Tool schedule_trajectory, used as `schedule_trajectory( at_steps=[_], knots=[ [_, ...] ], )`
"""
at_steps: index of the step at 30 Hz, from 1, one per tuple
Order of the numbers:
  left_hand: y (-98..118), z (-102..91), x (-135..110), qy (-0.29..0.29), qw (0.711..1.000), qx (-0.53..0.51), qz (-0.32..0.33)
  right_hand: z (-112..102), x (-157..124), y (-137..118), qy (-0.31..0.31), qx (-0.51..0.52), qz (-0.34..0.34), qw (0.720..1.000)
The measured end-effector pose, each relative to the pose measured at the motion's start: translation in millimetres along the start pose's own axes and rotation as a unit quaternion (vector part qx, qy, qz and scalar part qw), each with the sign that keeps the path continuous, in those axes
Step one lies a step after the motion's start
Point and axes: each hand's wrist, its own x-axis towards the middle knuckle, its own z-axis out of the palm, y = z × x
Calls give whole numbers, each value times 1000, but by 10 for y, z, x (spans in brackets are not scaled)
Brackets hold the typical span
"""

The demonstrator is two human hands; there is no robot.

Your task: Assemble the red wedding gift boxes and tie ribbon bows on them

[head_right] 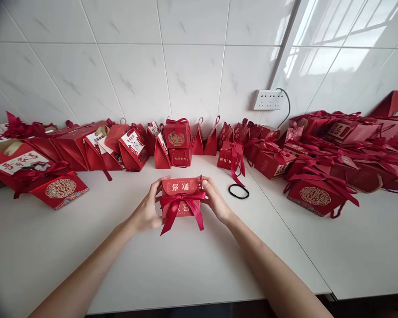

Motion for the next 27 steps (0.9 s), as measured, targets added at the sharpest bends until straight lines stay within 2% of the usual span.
schedule_trajectory(
  at_steps=[5, 10, 12, 14, 16, 18, 20, 22, 27],
  knots=[
    [-30, -22, -3, -15, 999, 26, -13, 1, -31, -12, -29, -15, 5, 999],
    [-66, -16, -4, 15, 997, 70, -14, -14, -44, -55, -23, -31, 8, 999],
    [-59, -12, 4, 31, 996, 78, -5, -3, -47, -68, 11, -56, 5, 998],
    [-44, -8, 13, 39, 996, 76, 4, 17, -55, -88, 74, -128, -4, 989],
    [-32, -4, 19, 44, 996, 74, 9, 40, -71, -115, 141, -235, -32, 961],
    [-35, 0, 20, 46, 996, 82, 10, 58, -95, -143, 174, -316, -78, 929],
    [-50, 4, 19, 47, 994, 103, 10, 76, -124, -164, 157, -329, -117, 924],
    [-71, 7, 16, 49, 991, 128, 10, 96, -150, -176, 114, -307, -127, 936],
    [-95, 8, 11, 52, 991, 125, 15, 140, -155, -169, 64, -200, -80, 974]
  ],
)
